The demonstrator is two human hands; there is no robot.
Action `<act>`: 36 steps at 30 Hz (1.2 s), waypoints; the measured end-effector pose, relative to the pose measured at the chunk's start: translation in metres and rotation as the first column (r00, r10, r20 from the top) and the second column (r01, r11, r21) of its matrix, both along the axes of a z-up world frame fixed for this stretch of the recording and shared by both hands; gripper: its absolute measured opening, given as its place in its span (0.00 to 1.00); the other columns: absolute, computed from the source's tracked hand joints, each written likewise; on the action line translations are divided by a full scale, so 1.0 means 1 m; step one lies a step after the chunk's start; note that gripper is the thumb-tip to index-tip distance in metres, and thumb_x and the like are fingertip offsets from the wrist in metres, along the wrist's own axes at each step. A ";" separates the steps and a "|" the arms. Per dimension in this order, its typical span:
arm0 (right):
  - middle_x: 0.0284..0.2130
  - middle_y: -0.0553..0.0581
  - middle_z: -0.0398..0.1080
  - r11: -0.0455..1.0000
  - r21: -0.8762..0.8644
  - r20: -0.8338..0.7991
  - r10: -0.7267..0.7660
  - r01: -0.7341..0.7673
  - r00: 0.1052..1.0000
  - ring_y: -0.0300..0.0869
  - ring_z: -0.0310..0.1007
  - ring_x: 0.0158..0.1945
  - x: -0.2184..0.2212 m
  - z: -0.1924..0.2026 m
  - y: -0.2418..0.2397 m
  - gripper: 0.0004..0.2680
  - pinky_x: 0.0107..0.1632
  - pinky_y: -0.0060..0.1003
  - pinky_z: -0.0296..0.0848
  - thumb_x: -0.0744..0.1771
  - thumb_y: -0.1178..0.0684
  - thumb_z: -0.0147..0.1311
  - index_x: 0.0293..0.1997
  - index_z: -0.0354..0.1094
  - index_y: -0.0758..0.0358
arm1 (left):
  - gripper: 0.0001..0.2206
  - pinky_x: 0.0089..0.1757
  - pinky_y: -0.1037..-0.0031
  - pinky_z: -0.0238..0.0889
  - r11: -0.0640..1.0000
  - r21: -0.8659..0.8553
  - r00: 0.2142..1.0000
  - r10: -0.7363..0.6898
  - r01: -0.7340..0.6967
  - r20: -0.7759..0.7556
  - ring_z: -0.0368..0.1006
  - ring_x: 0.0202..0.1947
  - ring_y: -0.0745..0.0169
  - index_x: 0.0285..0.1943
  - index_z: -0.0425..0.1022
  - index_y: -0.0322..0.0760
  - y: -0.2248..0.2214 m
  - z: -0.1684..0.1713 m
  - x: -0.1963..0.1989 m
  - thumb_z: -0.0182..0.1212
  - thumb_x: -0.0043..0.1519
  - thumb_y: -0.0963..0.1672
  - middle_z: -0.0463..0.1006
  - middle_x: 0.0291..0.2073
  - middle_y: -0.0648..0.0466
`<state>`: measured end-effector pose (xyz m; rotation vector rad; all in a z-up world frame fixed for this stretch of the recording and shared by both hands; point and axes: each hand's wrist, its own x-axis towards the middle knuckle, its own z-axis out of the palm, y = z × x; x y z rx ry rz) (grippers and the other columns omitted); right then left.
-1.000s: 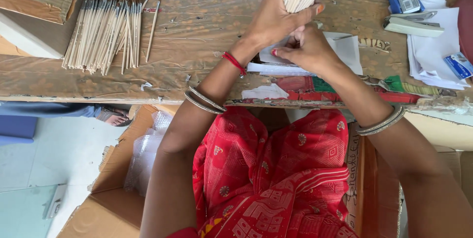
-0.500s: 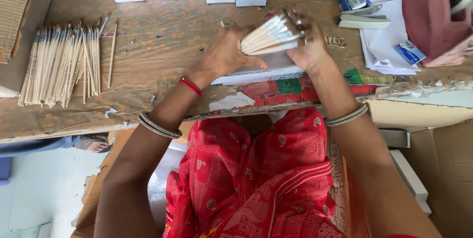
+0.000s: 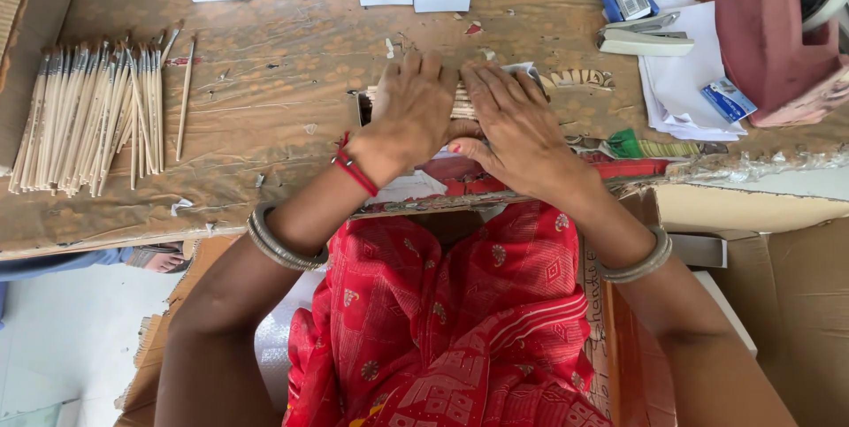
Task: The person organizes paintbrushes into bundles and places them into cardboard boxes.
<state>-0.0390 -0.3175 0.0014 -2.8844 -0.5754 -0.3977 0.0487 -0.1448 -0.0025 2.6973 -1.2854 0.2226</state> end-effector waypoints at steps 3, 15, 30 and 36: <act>0.70 0.70 0.53 1.000 0.005 0.007 -0.004 0.004 1.000 0.61 0.51 0.74 -0.003 -0.002 -0.005 0.33 0.73 0.57 0.47 0.68 0.31 0.44 0.74 0.47 0.71 | 0.31 0.52 0.49 0.57 0.978 -0.207 1.000 -0.005 0.007 0.010 0.62 0.57 0.38 0.62 0.70 0.27 0.024 -0.009 -0.019 0.63 0.60 0.56 0.70 0.54 0.39; 0.52 0.72 0.66 0.752 0.569 -0.343 -0.151 0.334 0.927 0.54 0.68 0.59 0.004 0.016 -0.114 0.20 0.73 0.42 0.65 0.70 0.55 0.44 0.75 0.55 0.54 | 0.29 0.46 0.64 0.69 0.880 -0.428 0.918 0.025 -0.208 -0.395 0.70 0.51 0.55 0.78 0.57 0.34 0.126 -0.007 0.007 0.48 0.64 0.40 0.69 0.60 0.45; 0.72 0.64 0.58 0.686 0.722 -0.318 0.213 0.090 0.924 0.51 0.52 0.78 -0.054 0.015 -0.076 0.35 0.76 0.47 0.48 0.59 0.62 0.62 0.76 0.50 0.60 | 0.51 0.37 0.74 0.75 0.823 -0.526 0.708 -0.241 -0.214 -0.664 0.73 0.33 0.65 0.80 0.55 0.37 0.131 0.002 -0.043 0.83 0.45 0.44 0.80 0.39 0.45; 0.77 0.62 0.51 0.591 0.781 -0.405 0.233 0.202 0.884 0.51 0.50 0.79 -0.033 -0.019 -0.078 0.35 0.75 0.47 0.50 0.62 0.61 0.61 0.79 0.45 0.62 | 0.54 0.55 0.57 0.60 0.860 -0.501 0.867 -0.171 -0.100 -0.467 0.65 0.59 0.45 0.80 0.47 0.34 0.122 -0.029 -0.027 0.84 0.46 0.43 0.70 0.66 0.39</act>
